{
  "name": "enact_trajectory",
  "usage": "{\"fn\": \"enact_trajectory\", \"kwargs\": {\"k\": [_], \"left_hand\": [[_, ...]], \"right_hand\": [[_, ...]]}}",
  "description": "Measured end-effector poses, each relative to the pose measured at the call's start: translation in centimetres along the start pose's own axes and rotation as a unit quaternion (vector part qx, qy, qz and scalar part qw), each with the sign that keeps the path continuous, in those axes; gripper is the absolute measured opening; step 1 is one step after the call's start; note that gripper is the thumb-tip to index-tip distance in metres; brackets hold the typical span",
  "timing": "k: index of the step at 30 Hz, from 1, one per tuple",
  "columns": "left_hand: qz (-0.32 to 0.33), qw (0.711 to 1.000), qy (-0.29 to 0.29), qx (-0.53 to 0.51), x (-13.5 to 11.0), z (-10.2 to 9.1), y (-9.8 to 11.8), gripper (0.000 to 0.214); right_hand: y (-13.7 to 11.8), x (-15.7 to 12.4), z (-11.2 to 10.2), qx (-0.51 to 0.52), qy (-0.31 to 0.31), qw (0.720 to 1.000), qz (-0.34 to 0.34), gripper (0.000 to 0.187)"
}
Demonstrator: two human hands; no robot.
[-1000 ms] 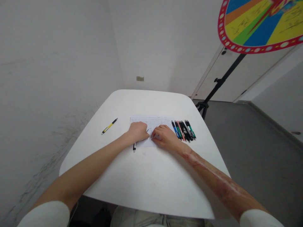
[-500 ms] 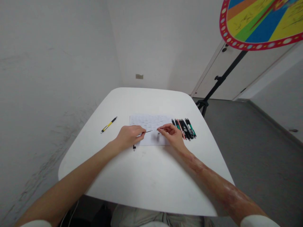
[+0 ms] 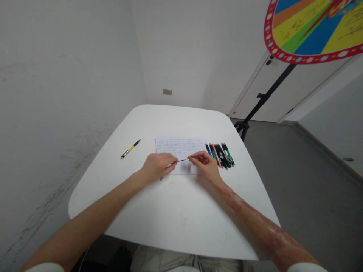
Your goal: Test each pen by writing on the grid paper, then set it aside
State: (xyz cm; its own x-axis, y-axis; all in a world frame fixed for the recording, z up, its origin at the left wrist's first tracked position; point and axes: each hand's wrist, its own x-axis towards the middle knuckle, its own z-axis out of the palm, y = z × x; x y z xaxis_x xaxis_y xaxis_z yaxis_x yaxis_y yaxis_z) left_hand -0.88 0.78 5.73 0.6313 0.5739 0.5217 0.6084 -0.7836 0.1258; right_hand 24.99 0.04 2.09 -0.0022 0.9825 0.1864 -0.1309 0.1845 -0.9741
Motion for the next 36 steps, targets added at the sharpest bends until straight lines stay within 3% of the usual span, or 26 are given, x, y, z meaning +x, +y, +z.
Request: {"fn": "enact_trajectory", "kwargs": {"k": [17,36], "left_hand": [[0.006,1.0,0.016,-0.001,0.4,0.1,0.1,0.019],[-0.012,0.999,-0.003,-0.034,1.3,0.6,1.1,0.023]], "right_hand": [[-0.4,0.2,-0.1,-0.04,0.007,0.999,-0.016,0.039],[-0.2,-0.8,0.3,-0.037,-0.04,0.999,0.004,0.032]]}}
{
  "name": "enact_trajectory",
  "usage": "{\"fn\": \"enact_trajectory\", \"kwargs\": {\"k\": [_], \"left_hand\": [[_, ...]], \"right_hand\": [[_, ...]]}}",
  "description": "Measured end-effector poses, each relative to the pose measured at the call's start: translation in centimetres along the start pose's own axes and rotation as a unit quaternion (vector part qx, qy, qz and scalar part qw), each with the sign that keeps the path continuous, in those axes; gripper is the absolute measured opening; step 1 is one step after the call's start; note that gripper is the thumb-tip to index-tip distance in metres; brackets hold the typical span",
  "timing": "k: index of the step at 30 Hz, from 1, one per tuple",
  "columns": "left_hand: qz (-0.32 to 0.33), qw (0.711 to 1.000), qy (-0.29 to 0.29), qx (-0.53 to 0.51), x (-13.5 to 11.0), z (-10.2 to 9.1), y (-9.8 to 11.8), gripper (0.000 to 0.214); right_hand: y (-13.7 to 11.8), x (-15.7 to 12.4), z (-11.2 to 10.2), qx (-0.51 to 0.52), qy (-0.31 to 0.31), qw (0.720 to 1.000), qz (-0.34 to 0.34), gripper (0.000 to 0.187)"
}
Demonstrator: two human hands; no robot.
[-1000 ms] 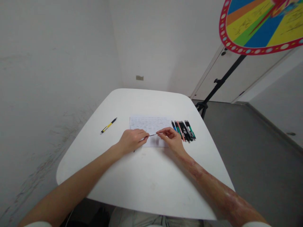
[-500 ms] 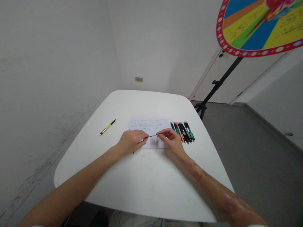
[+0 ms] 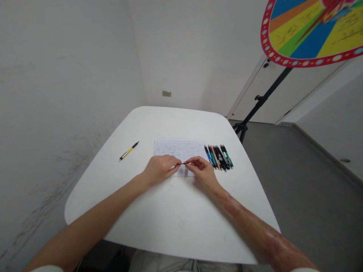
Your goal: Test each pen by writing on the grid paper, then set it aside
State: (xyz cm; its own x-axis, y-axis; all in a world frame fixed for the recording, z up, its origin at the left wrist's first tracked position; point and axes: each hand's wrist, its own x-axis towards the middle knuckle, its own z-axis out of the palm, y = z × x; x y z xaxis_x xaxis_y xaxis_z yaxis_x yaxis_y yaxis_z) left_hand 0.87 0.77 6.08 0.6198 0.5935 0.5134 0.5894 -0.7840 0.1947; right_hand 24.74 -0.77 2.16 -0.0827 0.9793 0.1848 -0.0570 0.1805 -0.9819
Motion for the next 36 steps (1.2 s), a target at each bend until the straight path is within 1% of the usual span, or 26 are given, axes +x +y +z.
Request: {"fn": "enact_trajectory", "kwargs": {"k": [4,7,14,16,17,18,20,21,22,23,24,25,27,30,33,36], "left_hand": [[0.002,1.0,0.006,0.003,-0.3,-0.1,-0.2,0.022],[0.001,1.0,0.005,0.004,-0.3,-0.1,-0.2,0.022],[-0.009,1.0,0.003,-0.002,-0.4,-0.1,0.5,0.023],[-0.036,0.999,0.024,0.001,-0.5,-0.3,0.6,0.023],[-0.06,0.997,0.039,0.007,-0.6,-0.5,0.5,0.024],[-0.091,0.994,0.054,0.017,-0.8,-0.8,0.3,0.026],[-0.162,0.983,0.064,0.05,-1.2,-1.3,-0.3,0.03],[-0.198,0.977,0.047,0.07,-1.6,-1.5,-0.8,0.032],[-0.221,0.971,0.018,0.086,-1.9,-1.7,-1.3,0.035],[-0.232,0.968,-0.02,0.098,-2.4,-1.7,-1.8,0.039],[-0.232,0.965,-0.057,0.105,-2.8,-1.7,-2.2,0.041],[-0.227,0.965,-0.081,0.109,-3.2,-1.6,-2.6,0.042],[-0.217,0.965,-0.101,0.107,-3.9,-1.3,-3.0,0.037],[-0.214,0.964,-0.128,0.094,-4.2,-1.0,-3.0,0.022],[-0.187,0.972,-0.122,0.08,-4.0,-1.3,-2.4,0.015],[-0.117,0.987,-0.088,0.063,-4.0,-2.1,-1.8,0.018]], "right_hand": [[0.1,0.0,-0.3,0.025,0.008,1.0,0.005,0.03],[0.1,0.1,-0.3,0.017,0.005,1.0,0.012,0.031],[0.5,0.2,-0.2,0.013,0.004,1.0,0.02,0.031],[0.7,0.4,-0.4,0.011,0.015,1.0,0.023,0.033],[0.8,0.4,-0.6,0.011,0.024,0.999,0.023,0.034],[0.9,0.5,-0.9,0.011,0.034,0.999,0.022,0.035],[1.0,0.6,-1.4,0.009,0.056,0.998,0.018,0.036],[1.0,0.6,-1.7,0.007,0.067,0.998,0.015,0.037],[1.0,0.6,-1.9,0.004,0.077,0.997,0.011,0.037],[1.0,0.6,-2.2,-0.001,0.085,0.996,0.007,0.037],[0.9,0.6,-2.4,-0.007,0.091,0.996,0.002,0.036],[0.8,0.6,-2.5,-0.013,0.094,0.995,-0.003,0.035],[0.5,0.7,-2.7,-0.024,0.092,0.995,-0.013,0.034],[-0.1,0.9,-2.8,-0.029,0.084,0.996,-0.02,0.031],[-0.5,1.2,-3.1,-0.028,0.087,0.995,-0.027,0.03],[-0.7,1.4,-3.8,-0.027,0.096,0.994,-0.036,0.029]]}}
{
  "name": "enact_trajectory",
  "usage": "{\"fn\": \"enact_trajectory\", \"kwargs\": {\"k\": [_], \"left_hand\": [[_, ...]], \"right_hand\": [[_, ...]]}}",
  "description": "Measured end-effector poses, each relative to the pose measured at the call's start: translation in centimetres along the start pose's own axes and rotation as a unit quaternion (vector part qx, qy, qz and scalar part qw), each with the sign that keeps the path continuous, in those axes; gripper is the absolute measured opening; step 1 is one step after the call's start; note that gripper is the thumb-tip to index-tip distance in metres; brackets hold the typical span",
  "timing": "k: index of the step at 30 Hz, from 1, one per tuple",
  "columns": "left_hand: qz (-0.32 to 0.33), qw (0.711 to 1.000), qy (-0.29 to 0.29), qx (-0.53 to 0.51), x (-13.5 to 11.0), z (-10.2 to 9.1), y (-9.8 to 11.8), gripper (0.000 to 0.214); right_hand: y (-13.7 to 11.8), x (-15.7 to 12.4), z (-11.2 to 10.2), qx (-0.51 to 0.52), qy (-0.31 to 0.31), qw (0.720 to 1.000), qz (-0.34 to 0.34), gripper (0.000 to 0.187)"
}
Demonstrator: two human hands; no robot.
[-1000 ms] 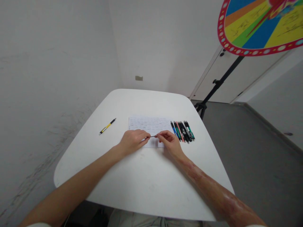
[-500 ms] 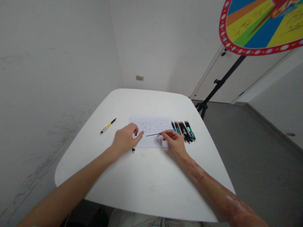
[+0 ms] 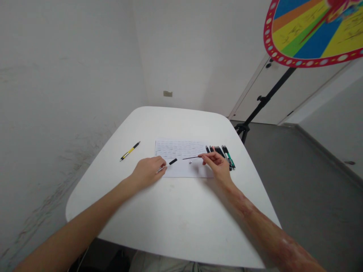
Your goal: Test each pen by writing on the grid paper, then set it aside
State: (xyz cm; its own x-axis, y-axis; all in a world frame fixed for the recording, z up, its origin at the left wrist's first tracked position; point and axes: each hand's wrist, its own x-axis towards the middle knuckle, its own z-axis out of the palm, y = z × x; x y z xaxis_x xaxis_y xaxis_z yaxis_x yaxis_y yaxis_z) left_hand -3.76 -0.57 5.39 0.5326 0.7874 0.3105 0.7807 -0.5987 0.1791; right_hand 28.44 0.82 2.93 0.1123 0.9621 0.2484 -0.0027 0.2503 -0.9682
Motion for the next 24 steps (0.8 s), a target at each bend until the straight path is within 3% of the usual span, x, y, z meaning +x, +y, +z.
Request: {"fn": "enact_trajectory", "kwargs": {"k": [3,11,24], "left_hand": [[0.044,0.998,0.032,-0.009,-0.47,-0.45,0.28,0.023],[0.084,0.994,0.068,0.003,-0.38,-0.16,0.33,0.023],[0.113,0.992,0.049,0.026,-0.13,-0.07,0.5,0.026]], "right_hand": [[-0.11,0.12,-0.64,-0.013,0.011,1.0,-0.017,0.026],[-0.93,-0.39,-0.59,-0.009,-0.003,0.999,-0.031,0.02],[-0.45,-0.45,-0.94,-0.005,-0.021,1.0,-0.018,0.028]]}}
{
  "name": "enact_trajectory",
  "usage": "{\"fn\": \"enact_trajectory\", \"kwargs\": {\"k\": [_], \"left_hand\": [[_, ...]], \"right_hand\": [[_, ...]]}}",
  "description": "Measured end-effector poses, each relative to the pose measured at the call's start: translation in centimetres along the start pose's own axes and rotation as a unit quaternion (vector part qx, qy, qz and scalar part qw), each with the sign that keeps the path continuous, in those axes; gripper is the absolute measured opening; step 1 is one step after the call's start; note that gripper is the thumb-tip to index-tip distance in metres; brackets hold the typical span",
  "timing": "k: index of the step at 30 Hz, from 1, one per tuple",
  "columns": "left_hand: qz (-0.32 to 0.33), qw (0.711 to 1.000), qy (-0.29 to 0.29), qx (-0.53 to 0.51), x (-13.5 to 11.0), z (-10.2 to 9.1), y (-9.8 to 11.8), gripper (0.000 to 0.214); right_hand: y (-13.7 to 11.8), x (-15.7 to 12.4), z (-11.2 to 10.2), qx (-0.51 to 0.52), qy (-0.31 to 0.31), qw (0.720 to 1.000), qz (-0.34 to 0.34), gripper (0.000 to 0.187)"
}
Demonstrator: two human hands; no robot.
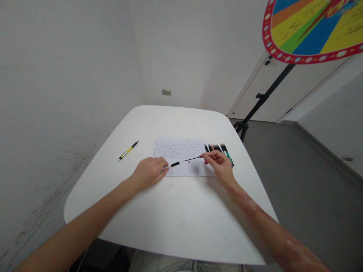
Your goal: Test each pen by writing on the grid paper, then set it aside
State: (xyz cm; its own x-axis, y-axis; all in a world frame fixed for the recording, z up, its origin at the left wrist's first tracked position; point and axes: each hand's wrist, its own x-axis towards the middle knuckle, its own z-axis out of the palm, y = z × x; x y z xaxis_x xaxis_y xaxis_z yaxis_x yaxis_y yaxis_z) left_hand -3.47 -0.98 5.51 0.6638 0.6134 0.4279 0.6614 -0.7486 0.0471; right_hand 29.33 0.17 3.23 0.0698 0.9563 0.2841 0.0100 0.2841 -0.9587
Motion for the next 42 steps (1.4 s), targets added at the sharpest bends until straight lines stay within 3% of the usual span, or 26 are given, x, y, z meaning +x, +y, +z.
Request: {"fn": "enact_trajectory", "kwargs": {"k": [7,17,22,31,42], "left_hand": [[-0.005,1.0,-0.005,-0.001,0.2,-0.3,0.1,0.026],[-0.005,1.0,0.007,-0.005,0.4,-0.3,0.1,0.025],[0.003,1.0,0.007,0.005,0.4,-0.3,0.1,0.024],[0.043,0.999,0.004,0.029,1.4,0.3,1.0,0.026],[0.055,0.995,0.052,0.072,1.6,1.6,1.4,0.023]], "right_hand": [[-0.7,-0.2,-0.1,-0.03,-0.006,0.999,-0.013,0.026],[0.4,0.3,-0.5,-0.012,0.021,1.0,-0.02,0.025],[0.2,0.1,-0.5,-0.027,0.0,1.0,-0.016,0.026],[-0.8,-1.4,2.1,-0.123,-0.08,0.988,-0.045,0.022],[0.2,-2.3,3.6,-0.156,-0.066,0.983,-0.075,0.017]]}}
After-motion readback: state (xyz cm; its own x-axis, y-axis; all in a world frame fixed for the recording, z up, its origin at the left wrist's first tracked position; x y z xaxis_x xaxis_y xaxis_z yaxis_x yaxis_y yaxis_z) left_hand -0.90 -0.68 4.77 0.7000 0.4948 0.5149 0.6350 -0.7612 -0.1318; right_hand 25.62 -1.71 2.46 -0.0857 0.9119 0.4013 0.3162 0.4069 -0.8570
